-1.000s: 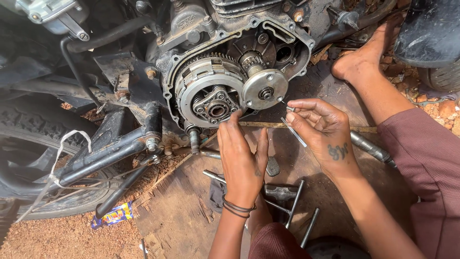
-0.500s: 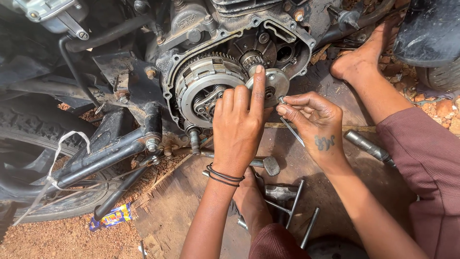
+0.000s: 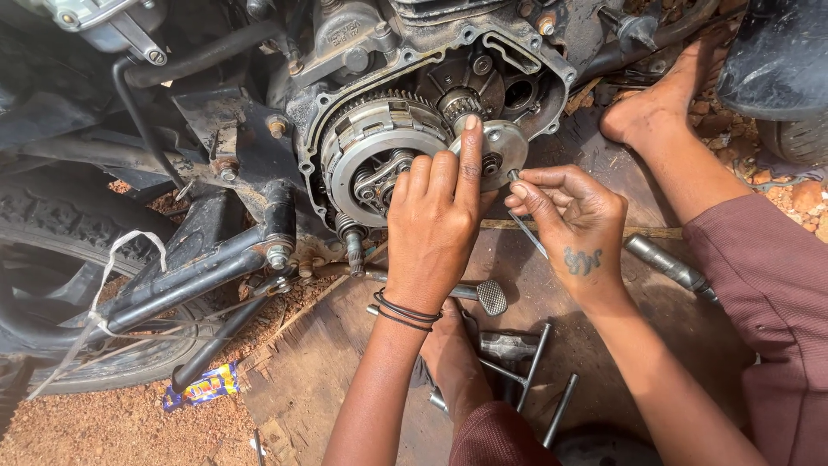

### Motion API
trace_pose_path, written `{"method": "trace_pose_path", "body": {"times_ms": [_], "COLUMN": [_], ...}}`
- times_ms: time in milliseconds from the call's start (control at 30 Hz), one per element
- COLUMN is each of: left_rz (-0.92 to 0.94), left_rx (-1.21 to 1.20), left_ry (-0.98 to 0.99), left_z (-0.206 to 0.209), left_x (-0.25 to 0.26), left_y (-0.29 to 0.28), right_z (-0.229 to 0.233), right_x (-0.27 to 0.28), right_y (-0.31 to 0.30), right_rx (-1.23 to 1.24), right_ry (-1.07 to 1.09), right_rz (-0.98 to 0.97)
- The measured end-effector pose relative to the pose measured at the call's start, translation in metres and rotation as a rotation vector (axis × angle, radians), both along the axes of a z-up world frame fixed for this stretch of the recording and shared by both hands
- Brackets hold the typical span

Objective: The person repairs a motorcycle engine by placing a metal plate onto the clutch assembly and inserting screws by hand. They then tighten the screws using a screwdriver and a manual impact driver.

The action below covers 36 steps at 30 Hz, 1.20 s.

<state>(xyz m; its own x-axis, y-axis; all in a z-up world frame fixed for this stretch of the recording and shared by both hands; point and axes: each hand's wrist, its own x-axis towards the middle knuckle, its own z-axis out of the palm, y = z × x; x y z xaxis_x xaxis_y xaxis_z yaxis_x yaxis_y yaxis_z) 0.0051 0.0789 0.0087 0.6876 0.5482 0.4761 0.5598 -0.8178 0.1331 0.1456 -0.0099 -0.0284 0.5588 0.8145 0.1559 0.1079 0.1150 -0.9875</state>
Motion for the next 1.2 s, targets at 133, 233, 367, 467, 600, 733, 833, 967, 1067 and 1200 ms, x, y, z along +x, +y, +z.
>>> {"method": "trace_pose_path", "body": {"times_ms": [133, 233, 367, 467, 600, 733, 833, 967, 1067, 1200], "left_rz": [0.01, -0.005, -0.008, -0.016, -0.023, -0.031, -0.005, -0.027, -0.008, 0.039], "left_rx": [0.006, -0.02, -0.019, -0.032, -0.039, -0.034, -0.015, -0.081, -0.129, -0.156], "left_ry": [0.021, 0.001, 0.017, 0.012, 0.018, 0.012, 0.061, 0.015, -0.042, -0.041], "left_z": [0.001, 0.003, 0.003, 0.004, 0.006, 0.005, 0.008, 0.017, 0.023, 0.023], "left_x": [-0.001, -0.001, -0.001, -0.001, -0.002, -0.002, -0.003, -0.006, -0.014, -0.024], "left_y": [0.0, 0.001, 0.002, 0.002, 0.003, 0.003, 0.004, 0.002, 0.001, 0.002], "right_z": [0.0, 0.006, 0.009, 0.017, 0.045, 0.041, 0.036, 0.04, 0.041, 0.043], "right_x": [0.012, 0.018, 0.02, 0.016, -0.005, -0.017, -0.02, -0.019, -0.017, -0.01], "right_y": [0.002, 0.006, 0.009, 0.009, 0.005, 0.003, 0.007, 0.009, 0.01, 0.011], "right_rx": [-0.02, -0.111, -0.177, -0.203, -0.334, -0.299, -0.415, -0.472, -0.533, -0.543], "right_ry": [0.075, 0.206, 0.311, 0.261, -0.337, -0.998, -1.085, -1.101, -1.123, -1.281], "right_rz": [0.045, 0.116, 0.103, 0.084, -0.032, -0.132, -0.141, -0.107, -0.08, 0.004]}}
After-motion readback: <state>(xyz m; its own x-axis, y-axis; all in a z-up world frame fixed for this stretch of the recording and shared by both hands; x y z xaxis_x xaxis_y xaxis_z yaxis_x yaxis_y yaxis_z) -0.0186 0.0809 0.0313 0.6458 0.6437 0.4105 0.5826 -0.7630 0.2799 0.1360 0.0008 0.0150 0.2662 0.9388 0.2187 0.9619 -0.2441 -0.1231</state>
